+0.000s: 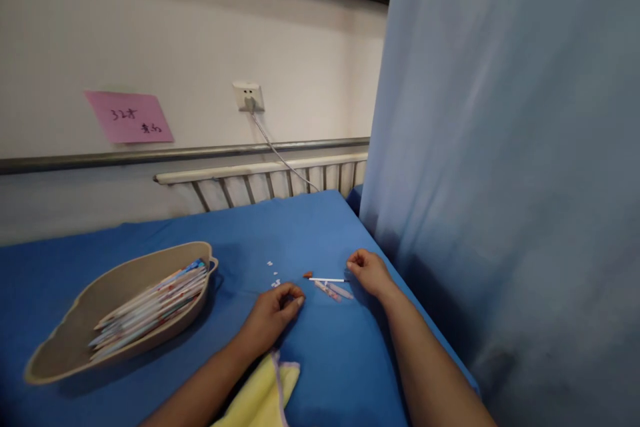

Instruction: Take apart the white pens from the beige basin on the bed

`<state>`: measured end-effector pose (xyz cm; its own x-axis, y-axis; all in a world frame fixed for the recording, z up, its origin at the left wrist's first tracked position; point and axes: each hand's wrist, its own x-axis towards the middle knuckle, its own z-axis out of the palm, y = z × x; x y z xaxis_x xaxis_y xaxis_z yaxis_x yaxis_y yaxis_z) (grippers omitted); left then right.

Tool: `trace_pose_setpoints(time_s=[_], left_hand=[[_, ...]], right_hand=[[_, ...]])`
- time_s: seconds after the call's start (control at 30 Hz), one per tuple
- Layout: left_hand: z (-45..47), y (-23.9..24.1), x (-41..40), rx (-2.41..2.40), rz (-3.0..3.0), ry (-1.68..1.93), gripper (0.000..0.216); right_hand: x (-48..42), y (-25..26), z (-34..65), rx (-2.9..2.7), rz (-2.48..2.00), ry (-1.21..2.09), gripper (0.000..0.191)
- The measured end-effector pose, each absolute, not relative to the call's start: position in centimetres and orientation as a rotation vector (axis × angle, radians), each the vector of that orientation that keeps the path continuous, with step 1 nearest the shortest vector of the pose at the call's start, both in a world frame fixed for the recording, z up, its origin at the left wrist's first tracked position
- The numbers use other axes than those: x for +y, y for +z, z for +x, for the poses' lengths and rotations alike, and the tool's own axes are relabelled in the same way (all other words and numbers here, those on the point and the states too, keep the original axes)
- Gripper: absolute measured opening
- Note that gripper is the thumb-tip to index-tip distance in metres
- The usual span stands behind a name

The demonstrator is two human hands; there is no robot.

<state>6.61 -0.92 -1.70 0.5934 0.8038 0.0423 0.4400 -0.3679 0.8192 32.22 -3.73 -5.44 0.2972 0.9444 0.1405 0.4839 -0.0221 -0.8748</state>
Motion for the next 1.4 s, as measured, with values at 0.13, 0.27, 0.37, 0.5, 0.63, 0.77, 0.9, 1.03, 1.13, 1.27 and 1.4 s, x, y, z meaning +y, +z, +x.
trace_pose_setpoints(time_s=[0.13,0.27,0.37,0.5,0.63,0.77,0.9,1.03,1.13,1.27,1.4], left_hand=[[6.4,-1.6,-1.8,0.862,2.122,0.609,0.014],[5.6,-1.5,-1.5,0.844,2.166,0.636,0.015],[5.5,-1.6,-1.2,0.871,2.173,0.633,0.014],[5.9,-1.6,-1.3,0.813,2.272,0.627,0.015],[6.6,-1.5,-1.3,0.762,2.427,0.616,0.022],[7.6,-1.0,-1.1,0.768,2.530,0.561,0.024],[8.9,-0.4,-1.1,0.661,2.599,0.511,0.027],[10.7,-0.3,-0.9,0.521,2.652,0.488,0.027],[12.2,-0.7,-0.6,0.463,2.717,0.432,0.024],[13.1,-1.2,-0.3,0.477,2.805,0.376,0.022],[13.0,-1.2,-0.4,0.526,2.767,0.437,0.017]], right_hand=[[-5.1,-3.8,31.8,-1.501,-1.734,0.614,0.008],[-5.2,-2.8,30.3,-1.674,-1.805,0.529,0.014],[-4.8,-2.6,29.3,-1.775,-1.843,0.496,0.019],[-4.6,-2.5,28.7,-1.838,-1.862,0.476,0.019],[-4.7,-2.5,29.1,-1.792,-1.848,0.494,0.016],[-4.3,-3.0,30.3,-1.629,-1.788,0.528,0.019],[-3.5,-4.0,31.4,-1.394,-1.710,0.570,0.015],[-2.7,-4.6,31.5,-1.243,-1.579,0.651,0.011],[-2.4,-4.6,31.4,-1.206,-1.491,0.700,0.017],[-2.3,-4.3,31.4,-1.168,-1.421,0.718,0.021],[-2.2,-4.2,31.3,-1.132,-1.376,0.723,0.022]])
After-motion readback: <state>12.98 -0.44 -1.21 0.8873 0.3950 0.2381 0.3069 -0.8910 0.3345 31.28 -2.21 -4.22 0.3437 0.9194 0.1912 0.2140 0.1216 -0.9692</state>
